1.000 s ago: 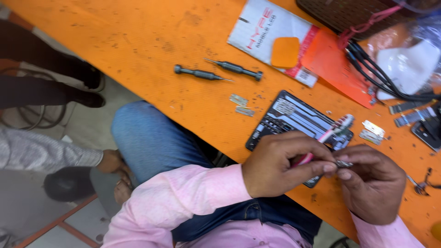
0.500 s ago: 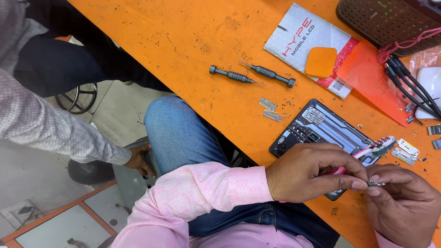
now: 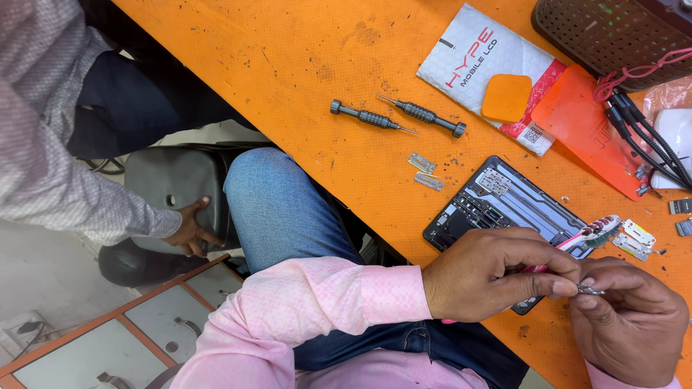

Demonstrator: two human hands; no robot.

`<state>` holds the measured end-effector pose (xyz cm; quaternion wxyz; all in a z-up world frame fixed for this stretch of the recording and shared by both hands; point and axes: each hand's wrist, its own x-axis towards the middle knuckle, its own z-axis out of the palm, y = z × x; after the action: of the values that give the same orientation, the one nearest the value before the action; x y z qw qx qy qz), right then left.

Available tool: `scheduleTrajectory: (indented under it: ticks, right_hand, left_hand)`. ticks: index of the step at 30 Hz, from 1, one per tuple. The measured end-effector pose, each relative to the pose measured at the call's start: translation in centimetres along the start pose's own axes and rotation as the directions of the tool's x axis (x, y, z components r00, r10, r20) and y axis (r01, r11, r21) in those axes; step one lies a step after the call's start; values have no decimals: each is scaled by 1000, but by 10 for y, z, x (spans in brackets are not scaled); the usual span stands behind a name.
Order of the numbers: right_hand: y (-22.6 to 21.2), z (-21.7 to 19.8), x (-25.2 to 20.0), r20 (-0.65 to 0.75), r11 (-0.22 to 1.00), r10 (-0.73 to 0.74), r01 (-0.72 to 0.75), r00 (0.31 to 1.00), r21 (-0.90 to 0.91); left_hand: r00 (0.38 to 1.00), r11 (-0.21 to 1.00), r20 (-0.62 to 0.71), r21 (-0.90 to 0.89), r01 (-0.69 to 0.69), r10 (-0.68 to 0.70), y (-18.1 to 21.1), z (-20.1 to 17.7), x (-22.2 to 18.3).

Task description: The person cleans a internal circuit board of a mobile phone using a toothbrush and tweezers while it sits on a repair bench.

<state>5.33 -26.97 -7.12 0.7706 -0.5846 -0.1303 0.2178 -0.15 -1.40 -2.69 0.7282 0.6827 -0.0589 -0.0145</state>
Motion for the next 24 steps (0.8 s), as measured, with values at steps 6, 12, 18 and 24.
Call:
scheduleTrajectory:
  ticks: [6,12,18,24]
  right_hand:
    - [-2,1,-1,-16,1000,11,-11,1000,22]
    - [0,6,-1,-22,993,28,-25,999,114]
    - [-3,15,7,-137,974,66,-35,988,222]
    - [-12,30,20,-119,939,64,-19,991,343]
  left_hand:
    - [999,998,10,-38,53,-52,1,0,2]
    - [993,987,4,-106,119,-119,12,-5,4]
    - [990,986,-74,123,-111,120,40,-22,9]
    - [994,978,-54,194,-78,90,60,-24,16]
